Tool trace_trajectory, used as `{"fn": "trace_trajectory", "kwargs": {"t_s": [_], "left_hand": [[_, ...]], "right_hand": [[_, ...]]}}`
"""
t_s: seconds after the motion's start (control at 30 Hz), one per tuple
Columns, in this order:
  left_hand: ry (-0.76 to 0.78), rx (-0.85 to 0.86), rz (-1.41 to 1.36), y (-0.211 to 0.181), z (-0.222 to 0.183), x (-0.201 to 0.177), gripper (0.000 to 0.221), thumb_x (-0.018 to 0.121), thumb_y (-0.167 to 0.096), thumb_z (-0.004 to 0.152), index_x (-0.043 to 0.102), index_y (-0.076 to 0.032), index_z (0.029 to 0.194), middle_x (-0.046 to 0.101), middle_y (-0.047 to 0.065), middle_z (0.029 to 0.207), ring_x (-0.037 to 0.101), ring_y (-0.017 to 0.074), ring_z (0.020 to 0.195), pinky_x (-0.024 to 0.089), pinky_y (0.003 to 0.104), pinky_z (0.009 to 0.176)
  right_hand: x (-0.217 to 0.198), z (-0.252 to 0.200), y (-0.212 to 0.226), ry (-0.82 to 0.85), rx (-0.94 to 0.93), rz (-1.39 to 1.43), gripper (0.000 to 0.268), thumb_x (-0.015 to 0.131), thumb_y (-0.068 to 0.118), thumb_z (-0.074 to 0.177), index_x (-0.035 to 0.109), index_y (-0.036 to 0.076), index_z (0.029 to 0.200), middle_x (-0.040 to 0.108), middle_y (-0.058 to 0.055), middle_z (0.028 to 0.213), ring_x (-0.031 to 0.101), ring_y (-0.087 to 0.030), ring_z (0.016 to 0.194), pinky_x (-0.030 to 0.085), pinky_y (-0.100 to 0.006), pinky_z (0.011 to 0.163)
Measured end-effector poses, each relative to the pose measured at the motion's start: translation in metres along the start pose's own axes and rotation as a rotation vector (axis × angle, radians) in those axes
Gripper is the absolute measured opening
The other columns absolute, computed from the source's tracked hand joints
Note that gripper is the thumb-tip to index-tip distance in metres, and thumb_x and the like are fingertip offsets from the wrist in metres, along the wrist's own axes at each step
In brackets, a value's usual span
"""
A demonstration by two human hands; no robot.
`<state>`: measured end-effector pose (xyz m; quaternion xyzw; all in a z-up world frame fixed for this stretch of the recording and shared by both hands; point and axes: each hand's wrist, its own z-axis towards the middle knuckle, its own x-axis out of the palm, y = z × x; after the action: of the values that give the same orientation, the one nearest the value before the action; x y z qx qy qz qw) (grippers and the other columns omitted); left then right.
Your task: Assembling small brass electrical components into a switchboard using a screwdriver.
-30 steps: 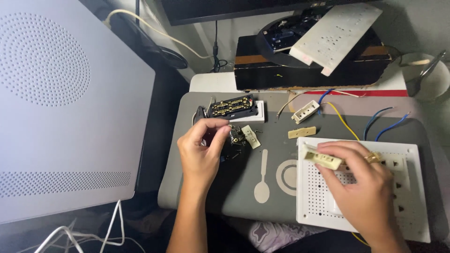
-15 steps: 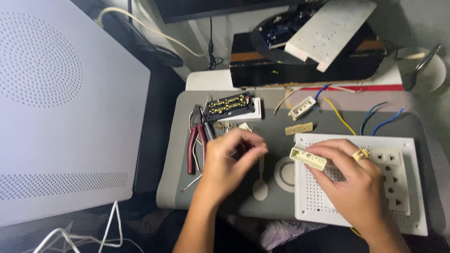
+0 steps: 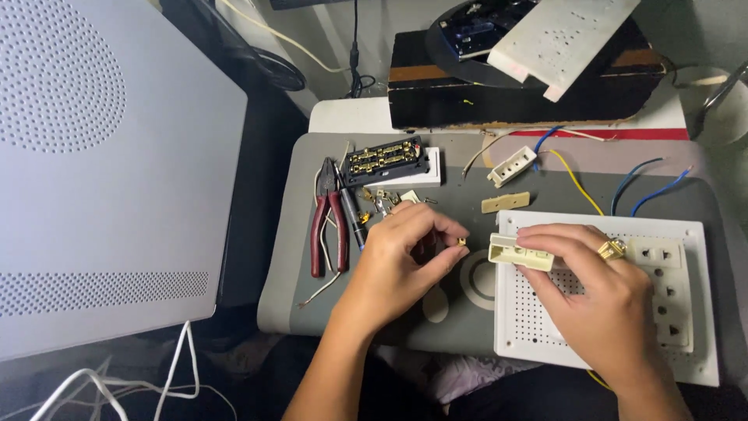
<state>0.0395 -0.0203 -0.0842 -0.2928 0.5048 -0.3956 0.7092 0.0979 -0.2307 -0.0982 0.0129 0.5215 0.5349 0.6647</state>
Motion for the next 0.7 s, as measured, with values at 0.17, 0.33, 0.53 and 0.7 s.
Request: {"fn": "trace_trajectory", "kwargs": {"t_s": [0.17,0.33,0.53,0.7], "left_hand": [[-0.007,0.059,-0.023,0.001,0.000,0.003,0.011,0.072,-0.004,0.087,0.063,-0.007,0.093,0.062,0.003,0.085,0.059,0.0186,0.078,0.043,0.030,0.079],[0.010,0.057,-0.011,0.003,-0.001,-0.001,0.010,0.069,-0.004,0.089,0.062,-0.006,0.096,0.067,0.006,0.095,0.066,0.0221,0.090,0.048,0.033,0.086],[0.096,0.011,0.153,0.009,-0.002,-0.001,0.011,0.069,-0.003,0.087,0.063,-0.008,0.096,0.063,0.005,0.089,0.057,0.0243,0.085,0.048,0.034,0.074],[0.118,0.023,0.190,0.011,-0.001,-0.002,0.012,0.071,-0.004,0.086,0.064,-0.008,0.094,0.059,0.005,0.085,0.054,0.0257,0.083,0.046,0.035,0.071]], "right_hand": [[0.001,0.001,0.000,0.005,-0.034,0.012,0.018,0.071,0.002,0.085,0.064,0.002,0.101,0.072,-0.007,0.107,0.068,-0.021,0.100,0.051,-0.032,0.089],[0.000,-0.002,0.000,0.029,0.016,0.010,0.016,0.069,0.001,0.086,0.060,0.003,0.099,0.071,-0.006,0.114,0.070,-0.019,0.102,0.051,-0.029,0.083],[0.002,0.000,0.000,0.009,-0.001,-0.004,0.020,0.074,0.001,0.084,0.062,0.001,0.099,0.072,-0.006,0.108,0.069,-0.019,0.098,0.051,-0.030,0.083],[0.000,0.005,0.003,-0.008,-0.038,0.053,0.018,0.073,0.001,0.082,0.064,0.000,0.098,0.070,-0.010,0.104,0.067,-0.022,0.098,0.050,-0.033,0.092]]}}
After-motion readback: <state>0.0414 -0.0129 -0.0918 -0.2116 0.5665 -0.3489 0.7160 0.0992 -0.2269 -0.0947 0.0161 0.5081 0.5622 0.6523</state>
